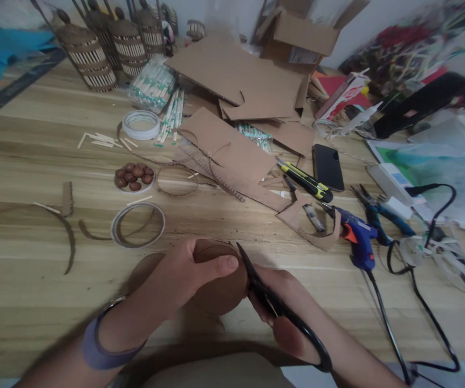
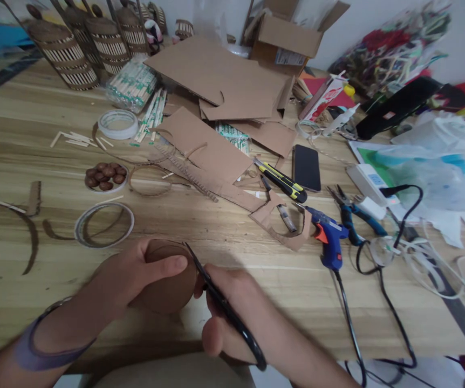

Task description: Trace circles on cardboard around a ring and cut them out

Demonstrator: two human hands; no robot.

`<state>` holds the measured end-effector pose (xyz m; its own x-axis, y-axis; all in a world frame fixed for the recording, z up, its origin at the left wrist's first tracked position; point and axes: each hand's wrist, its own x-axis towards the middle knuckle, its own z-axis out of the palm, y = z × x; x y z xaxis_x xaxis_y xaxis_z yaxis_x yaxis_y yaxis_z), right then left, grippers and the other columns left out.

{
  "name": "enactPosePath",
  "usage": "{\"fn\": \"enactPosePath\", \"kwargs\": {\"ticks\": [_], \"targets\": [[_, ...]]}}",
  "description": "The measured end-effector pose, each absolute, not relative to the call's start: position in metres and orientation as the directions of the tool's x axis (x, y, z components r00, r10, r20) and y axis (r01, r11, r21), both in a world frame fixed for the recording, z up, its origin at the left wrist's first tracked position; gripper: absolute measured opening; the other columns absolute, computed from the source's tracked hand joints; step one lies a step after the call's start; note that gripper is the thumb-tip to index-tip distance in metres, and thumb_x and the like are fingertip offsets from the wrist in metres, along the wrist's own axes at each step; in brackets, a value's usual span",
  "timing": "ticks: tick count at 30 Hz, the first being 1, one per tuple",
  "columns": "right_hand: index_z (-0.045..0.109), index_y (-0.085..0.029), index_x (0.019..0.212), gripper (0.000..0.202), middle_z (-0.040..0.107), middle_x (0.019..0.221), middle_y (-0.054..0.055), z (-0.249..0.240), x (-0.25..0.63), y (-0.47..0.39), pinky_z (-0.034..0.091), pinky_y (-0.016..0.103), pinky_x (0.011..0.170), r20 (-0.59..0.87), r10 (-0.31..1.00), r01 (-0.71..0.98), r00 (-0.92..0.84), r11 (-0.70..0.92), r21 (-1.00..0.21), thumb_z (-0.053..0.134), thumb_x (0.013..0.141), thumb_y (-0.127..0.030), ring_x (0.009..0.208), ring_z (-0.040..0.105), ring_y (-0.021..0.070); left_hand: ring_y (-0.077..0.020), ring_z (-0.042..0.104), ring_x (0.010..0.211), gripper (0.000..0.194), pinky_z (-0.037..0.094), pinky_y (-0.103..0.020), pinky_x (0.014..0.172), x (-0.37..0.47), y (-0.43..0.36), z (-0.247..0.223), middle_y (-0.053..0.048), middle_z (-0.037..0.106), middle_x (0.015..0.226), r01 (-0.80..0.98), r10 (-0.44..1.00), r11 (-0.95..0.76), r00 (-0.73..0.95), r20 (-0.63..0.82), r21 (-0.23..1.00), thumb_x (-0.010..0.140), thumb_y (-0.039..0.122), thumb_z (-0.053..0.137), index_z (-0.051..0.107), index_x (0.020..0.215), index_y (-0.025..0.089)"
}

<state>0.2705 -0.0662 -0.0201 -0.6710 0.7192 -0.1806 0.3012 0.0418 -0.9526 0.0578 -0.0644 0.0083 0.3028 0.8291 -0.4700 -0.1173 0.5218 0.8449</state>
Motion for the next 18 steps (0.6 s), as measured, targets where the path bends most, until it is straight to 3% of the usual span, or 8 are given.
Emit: {"fn": "enactPosePath", "kwargs": {"ticks": [4,11,18], "targets": [[0.053,-0.021,0.076,0.084,0.044,0.056,-0.005,-0.0203,0.2706,-0.0673,0.024,0.025,0.044,-0.17,0.744,0.314,-0.646,0.057,-0.948,0.035,0.074,-0.102,0.048,0.032,0.0101,-0.0226,0.073,0.082,0.008,0.052,-0.03,0.08,0.0575,-0.0654,0.0082,0.003,0.08,0.075,-0.117,0.831,0.539,0.235,-0.504,0.834,0.074,0.03,0.075,0.081,0.074,0.024],[0.057,-0.02,0.082,0.084,0.043,0.055,-0.006,-0.0208,0.2706,-0.0657,0.027,0.024,0.045,-0.199,0.73,0.345,-0.654,0.053,-0.937,0.033,0.077,-0.101,0.048,0.034,0.0106,-0.0271,0.074,0.086,0.018,0.054,-0.034,0.082,0.0572,-0.0638,0.0039,-0.001,0.08,0.075,-0.044,0.827,0.539,0.217,-0.518,0.841,0.07,0.038,0.077,0.08,0.075,0.021],[0.058,-0.02,0.083,0.091,0.047,0.054,-0.005,-0.0218,0.2711,-0.0653,0.029,0.025,0.047,-0.189,0.738,0.377,-0.648,0.095,-0.921,0.028,0.07,-0.105,0.047,0.037,0.011,-0.0253,0.074,0.087,0.014,0.054,-0.033,0.084,0.0578,-0.066,0.0031,0.001,0.082,0.081,-0.078,0.833,0.539,0.197,-0.518,0.838,0.072,0.035,0.078,0.082,0.079,0.023]]}}
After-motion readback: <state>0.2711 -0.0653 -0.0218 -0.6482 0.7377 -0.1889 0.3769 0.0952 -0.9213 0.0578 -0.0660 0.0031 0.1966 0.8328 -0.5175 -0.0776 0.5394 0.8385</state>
